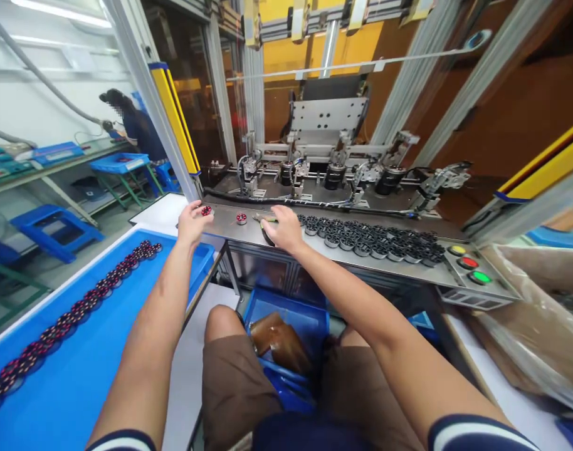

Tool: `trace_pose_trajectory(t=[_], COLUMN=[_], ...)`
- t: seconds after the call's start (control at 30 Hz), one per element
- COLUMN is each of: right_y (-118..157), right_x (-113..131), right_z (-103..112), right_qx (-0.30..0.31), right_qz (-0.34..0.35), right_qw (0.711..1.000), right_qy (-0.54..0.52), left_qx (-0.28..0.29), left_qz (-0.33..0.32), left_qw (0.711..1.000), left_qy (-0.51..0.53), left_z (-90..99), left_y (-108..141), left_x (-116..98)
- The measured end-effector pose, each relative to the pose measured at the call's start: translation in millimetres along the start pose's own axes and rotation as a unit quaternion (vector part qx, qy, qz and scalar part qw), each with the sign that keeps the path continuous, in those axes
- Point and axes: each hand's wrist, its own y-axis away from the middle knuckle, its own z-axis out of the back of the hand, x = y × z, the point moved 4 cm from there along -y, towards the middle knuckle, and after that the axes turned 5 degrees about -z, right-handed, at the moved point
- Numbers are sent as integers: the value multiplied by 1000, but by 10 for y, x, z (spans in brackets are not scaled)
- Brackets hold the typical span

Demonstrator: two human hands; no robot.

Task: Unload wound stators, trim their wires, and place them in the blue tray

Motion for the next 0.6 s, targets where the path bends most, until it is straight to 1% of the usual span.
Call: trace_pose_trajectory(t=[0.07, 0.13, 0.17, 0.2, 0.23, 0.3, 0.37, 0.4, 0.47, 0.53, 0.6], right_y=[183, 499, 694, 900, 1104, 1468, 1727, 1811, 1910, 1950, 1961], right_x=[131, 276, 340, 394, 438, 504, 548, 561, 568, 536, 448], right_z=[124, 267, 349, 436, 525, 685, 820, 875, 955, 1004, 1035], right_qx=[-5, 17, 36, 61, 91, 166, 213, 224, 231, 232, 243], right_qz=[-4, 1, 2, -2, -14, -73, -140, -166, -196, -206, -205], right_qw=[997, 988, 981, 969, 950, 881, 811, 789, 756, 737, 724], right_qy=[-78, -152, -191, -238, -297, -437, -526, -548, -580, -601, -612], left_qx=[-20, -18, -10, 10, 33, 64, 97, 113, 135, 141, 152], left_qz=[-5, -25, -46, -104, -166, -269, -335, -353, -365, -354, -320], left_qw=[999, 998, 996, 991, 982, 960, 937, 928, 921, 924, 932], left_qy=[34, 63, 74, 84, 79, 51, 32, 28, 26, 36, 71], left_z=[65, 60, 35, -4, -47, -120, -184, -216, -282, -344, -400], left_y=[333, 785, 1042, 1309, 1579, 2064, 2409, 2520, 2643, 2683, 2693], left_x=[-142, -314, -414, -547, -682, -920, -1093, -1153, -1233, -1285, -1320])
